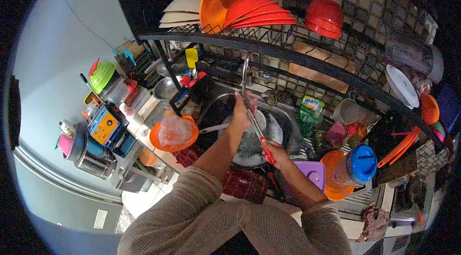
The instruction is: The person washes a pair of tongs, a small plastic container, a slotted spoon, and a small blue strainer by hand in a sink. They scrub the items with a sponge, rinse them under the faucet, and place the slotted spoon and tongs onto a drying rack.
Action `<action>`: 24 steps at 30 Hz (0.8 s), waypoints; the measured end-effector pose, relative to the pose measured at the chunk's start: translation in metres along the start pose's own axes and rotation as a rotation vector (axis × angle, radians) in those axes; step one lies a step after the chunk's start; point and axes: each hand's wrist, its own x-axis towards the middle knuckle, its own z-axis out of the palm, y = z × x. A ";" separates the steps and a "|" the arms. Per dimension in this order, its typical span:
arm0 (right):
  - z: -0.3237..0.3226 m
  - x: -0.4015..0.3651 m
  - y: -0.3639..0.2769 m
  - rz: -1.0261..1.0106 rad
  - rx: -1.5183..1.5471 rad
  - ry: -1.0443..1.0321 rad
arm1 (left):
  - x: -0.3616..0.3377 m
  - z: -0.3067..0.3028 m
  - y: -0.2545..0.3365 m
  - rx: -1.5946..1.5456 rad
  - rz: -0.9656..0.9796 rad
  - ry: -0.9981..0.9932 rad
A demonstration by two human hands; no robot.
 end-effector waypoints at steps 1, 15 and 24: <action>0.002 0.004 -0.001 -0.047 -0.063 -0.003 | -0.001 -0.002 0.000 0.000 -0.002 0.000; 0.107 0.148 -0.121 -0.397 0.121 -0.027 | 0.034 -0.083 0.003 -0.288 -0.048 0.145; 0.109 0.118 -0.090 -0.622 -1.342 0.203 | -0.011 -0.073 0.043 -0.348 0.161 0.164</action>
